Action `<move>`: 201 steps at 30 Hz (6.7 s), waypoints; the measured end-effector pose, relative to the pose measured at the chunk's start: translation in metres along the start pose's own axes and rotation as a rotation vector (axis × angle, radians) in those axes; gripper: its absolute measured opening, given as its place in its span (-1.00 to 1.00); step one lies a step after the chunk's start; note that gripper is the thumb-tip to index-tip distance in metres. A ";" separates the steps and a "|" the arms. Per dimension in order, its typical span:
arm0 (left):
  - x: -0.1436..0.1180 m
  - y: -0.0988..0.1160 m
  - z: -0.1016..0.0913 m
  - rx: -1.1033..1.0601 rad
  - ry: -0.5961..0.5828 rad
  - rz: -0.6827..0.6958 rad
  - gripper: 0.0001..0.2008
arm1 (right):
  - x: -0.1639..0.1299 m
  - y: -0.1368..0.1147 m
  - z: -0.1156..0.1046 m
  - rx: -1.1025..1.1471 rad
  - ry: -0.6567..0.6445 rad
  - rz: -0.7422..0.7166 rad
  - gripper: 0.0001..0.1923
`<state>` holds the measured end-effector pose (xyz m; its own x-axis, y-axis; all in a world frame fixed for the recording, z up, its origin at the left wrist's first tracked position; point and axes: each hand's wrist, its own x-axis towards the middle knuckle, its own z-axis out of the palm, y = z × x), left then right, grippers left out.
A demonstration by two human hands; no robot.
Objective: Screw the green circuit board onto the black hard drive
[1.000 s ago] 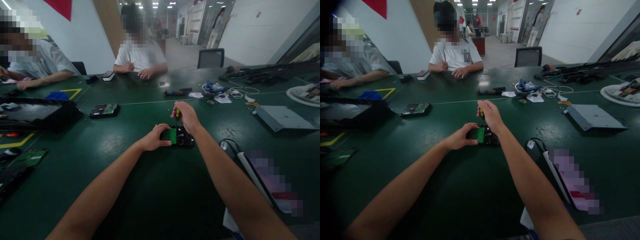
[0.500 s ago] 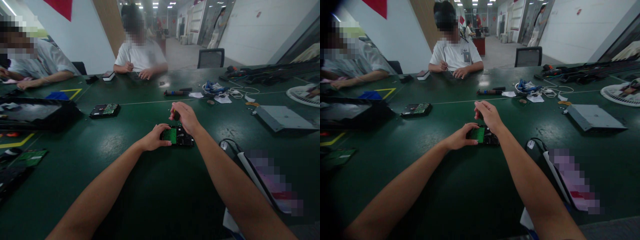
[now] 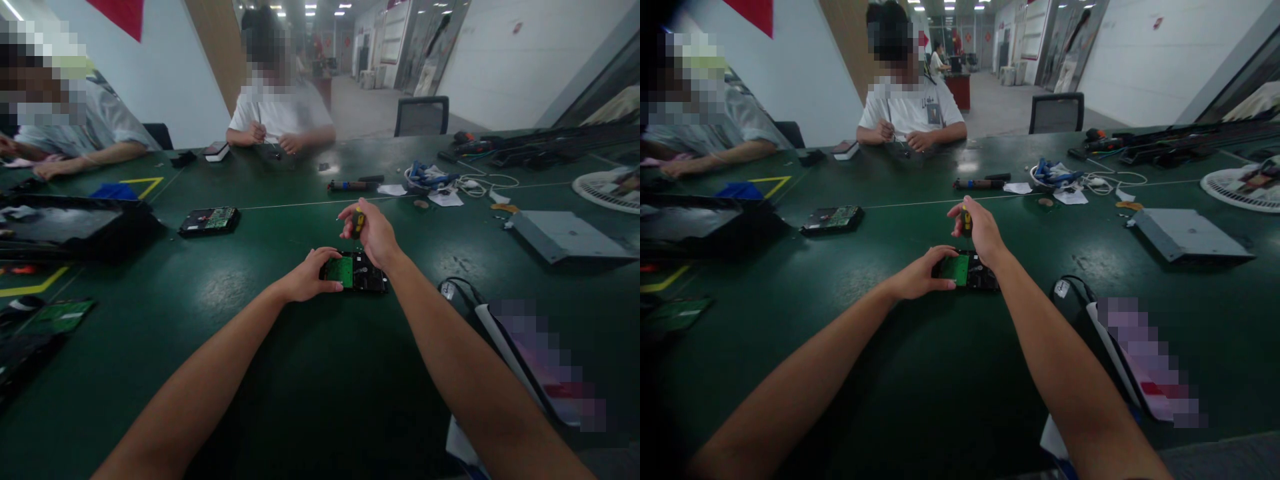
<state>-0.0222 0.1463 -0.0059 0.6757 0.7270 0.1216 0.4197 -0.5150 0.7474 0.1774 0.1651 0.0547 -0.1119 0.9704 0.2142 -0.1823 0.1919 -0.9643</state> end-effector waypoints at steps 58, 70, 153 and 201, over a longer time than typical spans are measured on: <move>0.000 0.000 0.000 0.004 0.004 0.004 -0.27 | 0.003 0.003 -0.005 -0.011 -0.010 -0.071 -0.70; 0.000 0.000 0.000 0.016 0.000 0.013 -0.28 | 0.000 -0.002 -0.002 0.005 -0.019 -0.079 -0.82; -0.002 0.006 -0.002 -0.004 -0.012 -0.029 -0.28 | 0.001 -0.006 -0.004 -0.033 -0.091 -0.048 -0.71; -0.001 0.006 -0.003 0.006 -0.009 -0.012 -0.29 | 0.000 -0.006 -0.010 0.136 -0.039 0.027 -0.73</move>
<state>-0.0218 0.1438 0.0002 0.6758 0.7293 0.1067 0.4318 -0.5090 0.7446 0.1887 0.1654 0.0587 -0.1553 0.9680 0.1972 -0.3091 0.1420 -0.9404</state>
